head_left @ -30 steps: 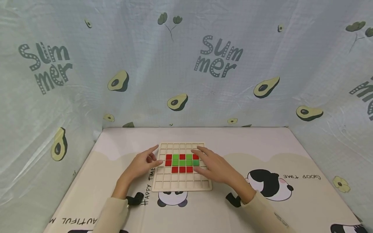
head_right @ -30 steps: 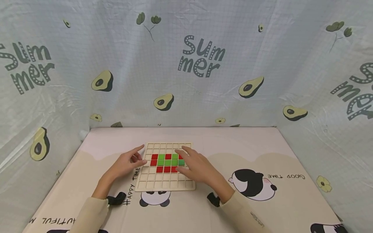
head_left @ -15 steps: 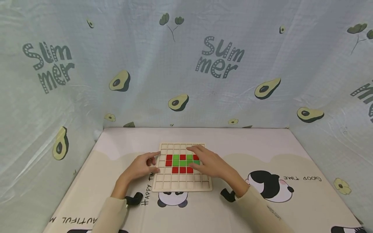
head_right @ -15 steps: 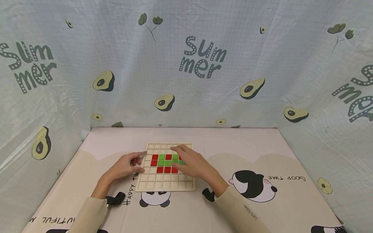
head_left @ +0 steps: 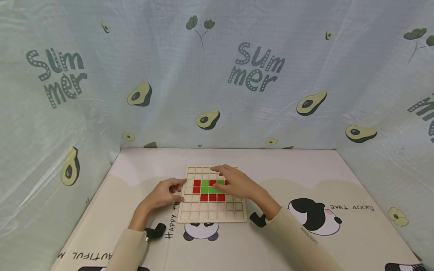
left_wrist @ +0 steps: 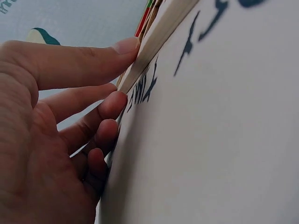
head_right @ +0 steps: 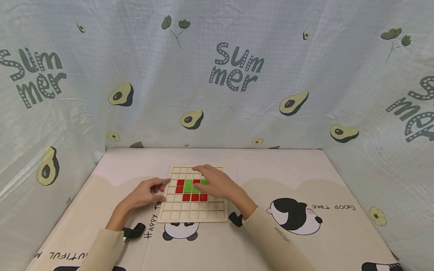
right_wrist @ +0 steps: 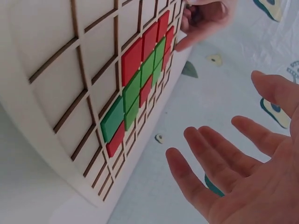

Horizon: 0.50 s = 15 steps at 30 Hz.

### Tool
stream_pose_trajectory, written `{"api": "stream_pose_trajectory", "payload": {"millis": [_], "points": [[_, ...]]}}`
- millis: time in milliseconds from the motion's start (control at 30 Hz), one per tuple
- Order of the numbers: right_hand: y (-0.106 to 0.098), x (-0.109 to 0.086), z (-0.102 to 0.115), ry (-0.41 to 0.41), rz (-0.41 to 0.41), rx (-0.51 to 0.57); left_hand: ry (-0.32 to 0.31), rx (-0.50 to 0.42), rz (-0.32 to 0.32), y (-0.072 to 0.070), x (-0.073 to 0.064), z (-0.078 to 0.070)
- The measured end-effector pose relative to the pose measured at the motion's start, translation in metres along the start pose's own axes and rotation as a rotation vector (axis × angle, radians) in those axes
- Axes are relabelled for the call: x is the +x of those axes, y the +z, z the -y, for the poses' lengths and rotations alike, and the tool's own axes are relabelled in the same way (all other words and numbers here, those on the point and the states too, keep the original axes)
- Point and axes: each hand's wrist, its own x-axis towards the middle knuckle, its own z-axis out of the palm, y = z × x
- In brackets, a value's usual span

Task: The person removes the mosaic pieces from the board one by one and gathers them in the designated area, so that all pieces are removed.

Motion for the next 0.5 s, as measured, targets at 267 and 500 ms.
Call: {"api": "stream_pose_trajectory", "payload": {"millis": [267, 500], "points": [[0.007, 0.026, 0.003, -0.052, 0.002, 0.075, -0.005, -0.032, 0.001, -0.004, -0.002, 0.003], [0.018, 0.040, 0.002, -0.029, 0.006, 0.109, -0.005, -0.038, 0.001, -0.003, -0.002, 0.003]]}}
